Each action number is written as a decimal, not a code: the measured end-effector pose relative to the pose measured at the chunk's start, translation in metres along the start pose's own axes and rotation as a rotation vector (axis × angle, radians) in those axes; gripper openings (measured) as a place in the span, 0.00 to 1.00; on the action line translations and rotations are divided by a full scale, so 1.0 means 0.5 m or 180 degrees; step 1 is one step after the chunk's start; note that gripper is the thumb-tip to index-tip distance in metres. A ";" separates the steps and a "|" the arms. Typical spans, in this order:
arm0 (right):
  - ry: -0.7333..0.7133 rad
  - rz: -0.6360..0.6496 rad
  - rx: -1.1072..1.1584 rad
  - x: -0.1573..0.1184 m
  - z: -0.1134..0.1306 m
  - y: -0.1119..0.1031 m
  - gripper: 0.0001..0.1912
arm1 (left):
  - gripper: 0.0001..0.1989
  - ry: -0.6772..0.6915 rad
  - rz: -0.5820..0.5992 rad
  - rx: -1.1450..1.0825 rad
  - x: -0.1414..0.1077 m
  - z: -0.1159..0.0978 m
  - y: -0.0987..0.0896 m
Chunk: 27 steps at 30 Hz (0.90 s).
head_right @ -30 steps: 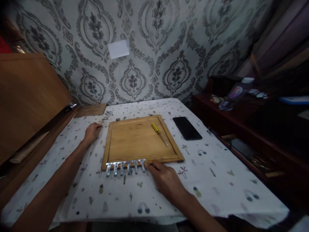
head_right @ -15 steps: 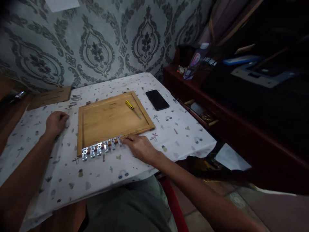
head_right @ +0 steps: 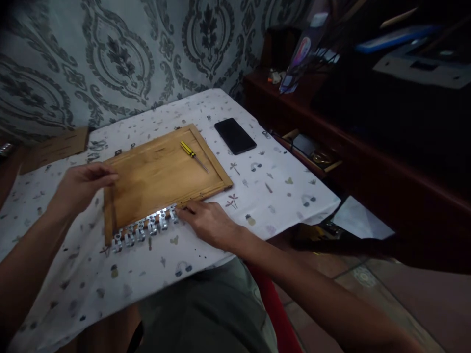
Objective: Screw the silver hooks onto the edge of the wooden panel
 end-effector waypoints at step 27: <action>-0.0095 0.0217 0.0238 -0.001 0.001 -0.014 0.18 | 0.07 0.0782 0.2881 -0.0137 -0.059 -0.174 0.210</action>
Point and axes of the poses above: each hand's wrist, its own x-axis towards the middle knuckle, its own y-axis out of the palm, z = x × y, the point moved 5 cm from there along x, towards the middle knuckle, and after that the axes turned 12 degrees about y, right-handed, at the moved point
